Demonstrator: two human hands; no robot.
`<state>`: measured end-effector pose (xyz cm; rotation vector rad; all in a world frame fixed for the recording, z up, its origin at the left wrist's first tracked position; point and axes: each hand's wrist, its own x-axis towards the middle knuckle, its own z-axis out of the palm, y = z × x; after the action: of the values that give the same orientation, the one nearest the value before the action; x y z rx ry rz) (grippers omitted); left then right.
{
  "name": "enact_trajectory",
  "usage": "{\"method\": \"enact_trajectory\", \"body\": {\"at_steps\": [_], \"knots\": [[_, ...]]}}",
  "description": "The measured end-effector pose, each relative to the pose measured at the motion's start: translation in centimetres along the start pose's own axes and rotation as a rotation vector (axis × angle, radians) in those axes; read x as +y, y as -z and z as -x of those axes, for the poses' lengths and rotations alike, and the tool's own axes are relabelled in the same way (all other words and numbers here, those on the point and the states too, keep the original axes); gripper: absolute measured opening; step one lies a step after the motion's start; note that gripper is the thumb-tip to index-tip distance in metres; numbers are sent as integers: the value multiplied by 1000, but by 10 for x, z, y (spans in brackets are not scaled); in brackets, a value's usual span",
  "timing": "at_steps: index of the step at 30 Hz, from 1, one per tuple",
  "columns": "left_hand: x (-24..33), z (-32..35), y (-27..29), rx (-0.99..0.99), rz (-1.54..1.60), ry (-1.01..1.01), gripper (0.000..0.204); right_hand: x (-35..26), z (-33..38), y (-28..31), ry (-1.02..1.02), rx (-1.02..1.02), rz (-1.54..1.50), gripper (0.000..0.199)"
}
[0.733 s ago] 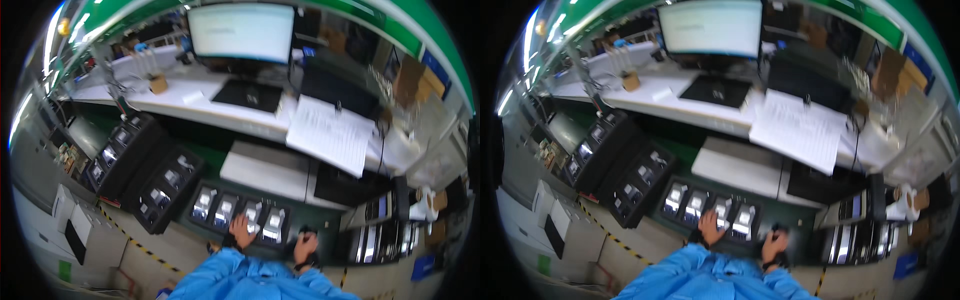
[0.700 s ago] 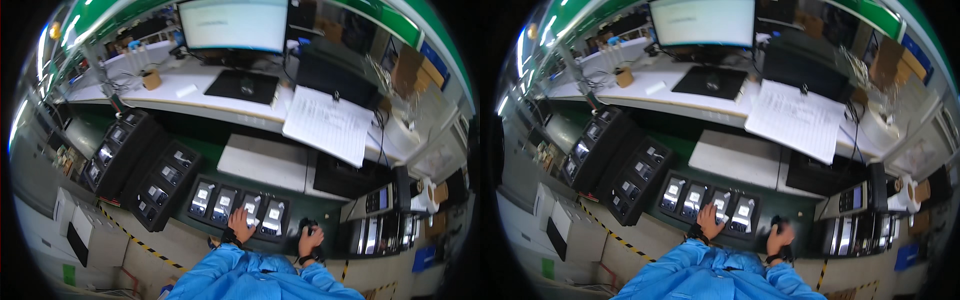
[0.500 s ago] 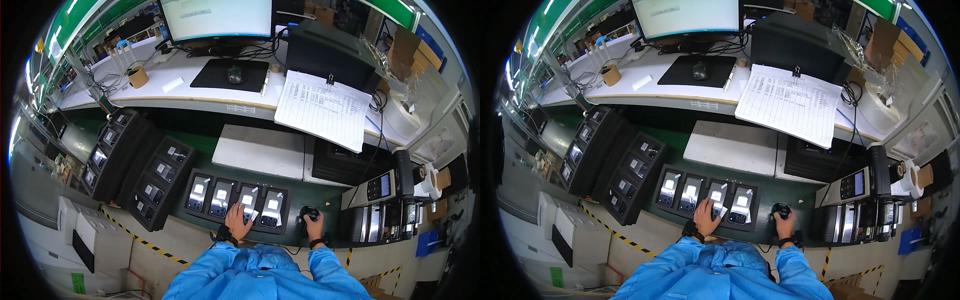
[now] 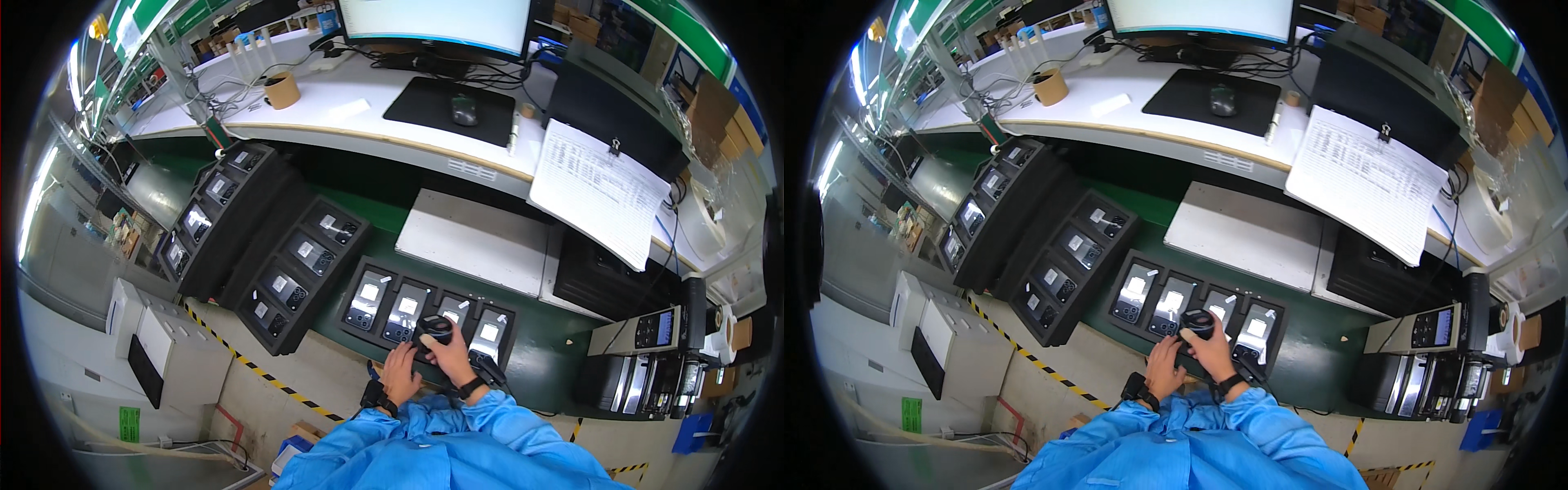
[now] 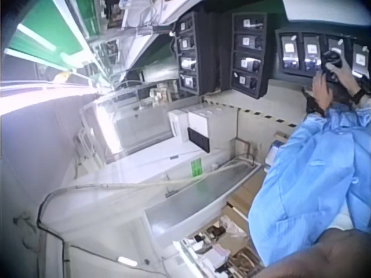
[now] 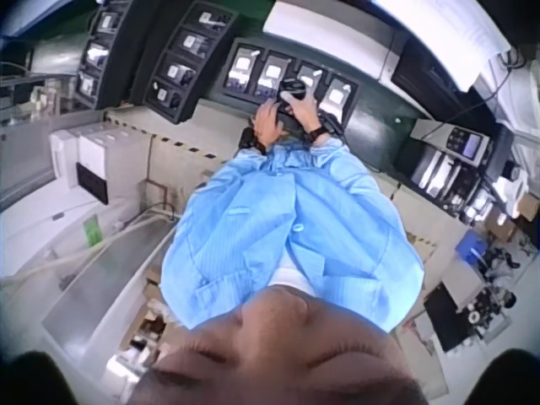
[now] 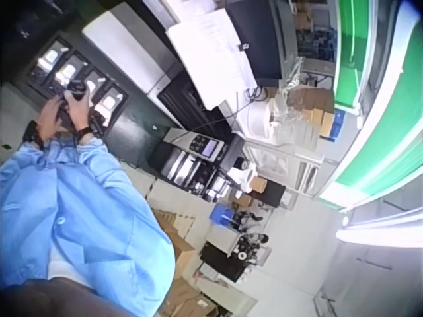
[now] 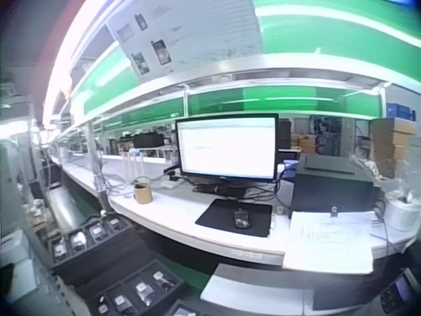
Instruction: The person moves trays of smartphones between a workstation and a conveyor belt, scanning the devices with a handheld scanner. They retrieve printed labels from a machine and apply them to the back of each phone.
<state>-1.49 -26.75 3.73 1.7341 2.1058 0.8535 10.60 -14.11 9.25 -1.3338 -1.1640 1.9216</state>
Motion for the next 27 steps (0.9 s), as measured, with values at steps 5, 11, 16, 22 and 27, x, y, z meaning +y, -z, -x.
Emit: {"method": "enact_trajectory", "body": {"at_steps": [5, 11, 16, 22, 27], "knots": [[-23, -11, 12, -25, 230, -133, 52, 41, -45, -58, 220, 203, 226, 85], [-57, -23, 28, -249, 222, -144, 53, 35, -56, -67, 176, 203, -96, 63], [-94, -38, 6, 66, 107, -100, 50, -1, -25, -40, 38, 314, 115, 79], [-139, -52, -39, -142, -14, -122, 81, 33, 3, 38, 305, 965, 412, 77], [-155, -53, -43, -232, 112, -189, 82, 100, 3, 140, 384, 1331, 115, 66]]}}
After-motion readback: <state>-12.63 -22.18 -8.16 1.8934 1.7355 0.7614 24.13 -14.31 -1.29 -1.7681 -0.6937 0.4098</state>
